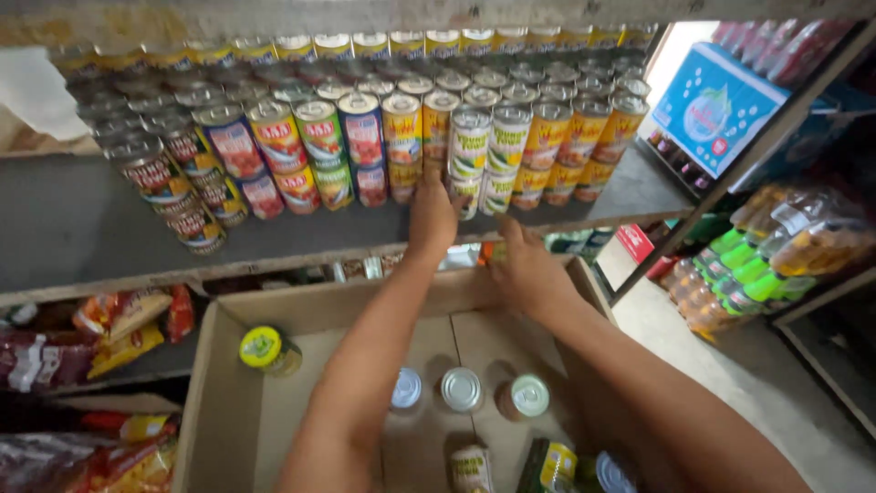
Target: Organizing and stocking canned goods onto a shelf from a cardboard box.
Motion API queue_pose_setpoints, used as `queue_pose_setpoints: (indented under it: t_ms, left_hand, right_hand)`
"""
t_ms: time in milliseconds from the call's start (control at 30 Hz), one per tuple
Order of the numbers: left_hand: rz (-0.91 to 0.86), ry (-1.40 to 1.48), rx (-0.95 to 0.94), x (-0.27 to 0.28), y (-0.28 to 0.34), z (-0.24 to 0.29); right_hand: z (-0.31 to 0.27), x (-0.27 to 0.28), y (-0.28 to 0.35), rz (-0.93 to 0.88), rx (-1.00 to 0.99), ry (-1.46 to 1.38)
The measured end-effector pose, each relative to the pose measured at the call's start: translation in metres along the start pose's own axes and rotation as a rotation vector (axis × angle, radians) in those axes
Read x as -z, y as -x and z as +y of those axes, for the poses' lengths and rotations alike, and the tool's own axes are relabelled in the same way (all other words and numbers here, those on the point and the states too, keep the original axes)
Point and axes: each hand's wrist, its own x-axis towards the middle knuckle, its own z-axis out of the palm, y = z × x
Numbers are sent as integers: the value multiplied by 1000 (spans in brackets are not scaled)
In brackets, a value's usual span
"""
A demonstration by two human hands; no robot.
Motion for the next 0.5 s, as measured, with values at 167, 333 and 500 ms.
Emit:
queue_pose_setpoints:
  t_ms: [167,333,500]
  left_hand:
    - [-78,-46,-115,45,38,15]
    - [-490,-68,-14,141,130,59]
    - [-625,-323,-177,203,200,70]
  right_hand:
    - [-22,43,20,-106,-38,50]
    - [-35,60,54,-205,82,156]
    - [-64,63,88,-559,39,285]
